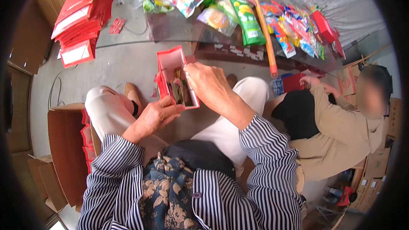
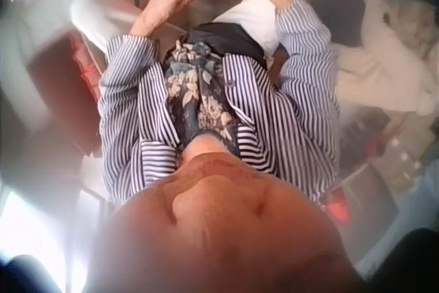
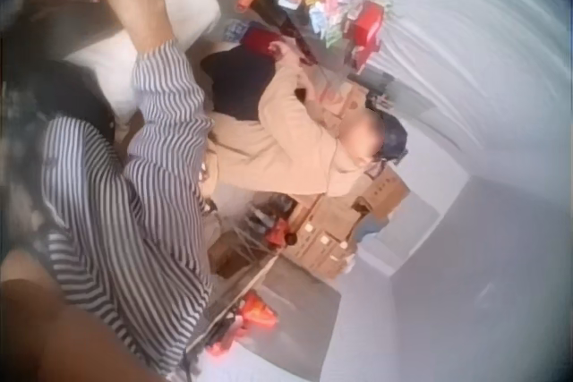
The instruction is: Packing small snacks and items into red gift bags.
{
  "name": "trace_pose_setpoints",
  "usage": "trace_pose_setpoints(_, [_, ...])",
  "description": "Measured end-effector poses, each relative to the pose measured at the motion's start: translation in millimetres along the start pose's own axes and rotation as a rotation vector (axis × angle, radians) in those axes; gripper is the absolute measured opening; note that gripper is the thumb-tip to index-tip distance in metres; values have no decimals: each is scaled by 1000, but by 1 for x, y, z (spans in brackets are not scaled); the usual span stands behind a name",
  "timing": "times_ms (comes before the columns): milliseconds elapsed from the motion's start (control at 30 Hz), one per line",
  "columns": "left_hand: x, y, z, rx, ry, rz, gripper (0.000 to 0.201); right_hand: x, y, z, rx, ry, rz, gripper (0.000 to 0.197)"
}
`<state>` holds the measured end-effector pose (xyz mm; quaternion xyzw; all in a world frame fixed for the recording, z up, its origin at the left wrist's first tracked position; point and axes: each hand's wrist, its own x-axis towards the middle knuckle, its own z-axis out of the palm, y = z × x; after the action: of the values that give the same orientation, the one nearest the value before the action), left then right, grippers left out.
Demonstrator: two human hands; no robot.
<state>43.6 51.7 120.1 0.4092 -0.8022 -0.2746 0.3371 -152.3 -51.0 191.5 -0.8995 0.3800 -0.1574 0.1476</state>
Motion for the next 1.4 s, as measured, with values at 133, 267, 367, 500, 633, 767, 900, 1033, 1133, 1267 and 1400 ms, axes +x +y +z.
trace_pose_setpoints(133, [0,0,1,2,9,-1,26,32,30,-6,126,178,-94,21])
trace_pose_setpoints(267, [4,1,-1,-3,2,3,24,71,62,-22,443,129,220,31])
trace_pose_setpoints(367, [6,-1,-1,0,10,7,24,110,105,-14,461,234,207,36])
trace_pose_setpoints(500, [9,-4,-1,9,8,13,24,144,122,-6,1048,275,565,33])
trace_pose_setpoints(633, [10,-5,0,-9,15,23,25,169,129,9,1085,276,645,27])
trace_pose_setpoints(767, [9,-3,-2,-17,28,29,24,187,131,14,1020,273,692,23])
trace_pose_setpoints(900, [8,-1,-1,-12,27,38,24,185,134,10,990,352,666,16])
trace_pose_setpoints(1033, [7,-4,-1,-11,30,18,24,166,114,-14,856,378,516,12])
trace_pose_setpoints(1133, [8,0,-3,-11,31,22,24,130,98,-43,702,419,266,17])
trace_pose_setpoints(1267, [6,-6,-2,-22,26,-5,26,65,45,-58,606,284,257,12])
trace_pose_setpoints(1400, [5,-10,1,-15,18,-12,27,20,14,-39,507,135,360,10])
